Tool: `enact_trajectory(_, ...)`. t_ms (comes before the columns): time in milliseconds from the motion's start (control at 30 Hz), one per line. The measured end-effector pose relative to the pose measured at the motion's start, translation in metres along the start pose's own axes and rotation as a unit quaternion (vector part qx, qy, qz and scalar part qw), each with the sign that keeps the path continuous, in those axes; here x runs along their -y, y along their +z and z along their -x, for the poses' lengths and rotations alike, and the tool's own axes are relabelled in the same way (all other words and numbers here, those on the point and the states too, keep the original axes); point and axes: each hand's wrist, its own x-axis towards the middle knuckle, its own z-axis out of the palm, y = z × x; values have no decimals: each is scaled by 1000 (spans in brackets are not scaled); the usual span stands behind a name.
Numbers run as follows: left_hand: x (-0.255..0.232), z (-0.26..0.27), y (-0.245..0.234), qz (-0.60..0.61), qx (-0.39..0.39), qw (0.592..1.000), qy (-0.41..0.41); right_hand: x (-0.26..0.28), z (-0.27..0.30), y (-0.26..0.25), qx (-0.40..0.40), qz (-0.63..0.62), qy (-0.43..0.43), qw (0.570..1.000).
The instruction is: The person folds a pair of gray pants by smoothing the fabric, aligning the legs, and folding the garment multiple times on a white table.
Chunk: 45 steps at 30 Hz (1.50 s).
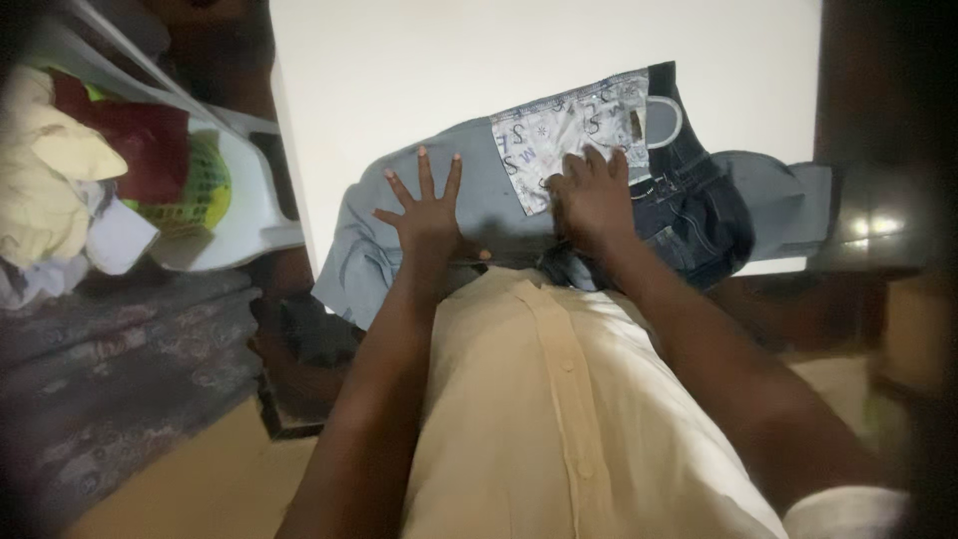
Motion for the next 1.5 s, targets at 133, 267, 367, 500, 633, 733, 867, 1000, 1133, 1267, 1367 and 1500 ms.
enact_trajectory(133,5,6,8,10,-8,1000,25,-17,-19,-6,24,54,-31,998)
enact_trajectory(267,3,3,-1,19,5,999,25,-63,-59,-4,79,48,72,993)
enact_trajectory(367,3,7,0,24,8,999,21,-124,-74,-11,-118,-307,426,843)
enact_trajectory(500,3,6,1,20,-2,999,27,-122,-60,-24,-315,-346,328,820)
enact_trajectory(633,5,6,4,47,-27,998,38,-20,-48,-27,174,-52,76,980)
enact_trajectory(733,7,5,5,52,-33,997,44,33,-16,-36,33,-273,-64,959)
enact_trajectory(867,2,5,5,37,-28,998,32,23,-8,-44,69,-172,-14,983)
enact_trajectory(1000,2,6,2,52,-38,997,46,-25,-6,-33,-119,-207,206,949)
enact_trajectory(1133,3,9,3,46,-39,997,45,-66,2,-3,-151,-61,109,981)
enact_trajectory(1267,-3,5,0,31,-26,999,25,-88,9,19,-69,-67,223,970)
enact_trajectory(1367,-3,11,-2,34,-45,998,32,-98,17,27,-16,-94,284,954)
enact_trajectory(1500,-6,12,-7,28,-35,999,28,-102,8,25,15,-60,287,956)
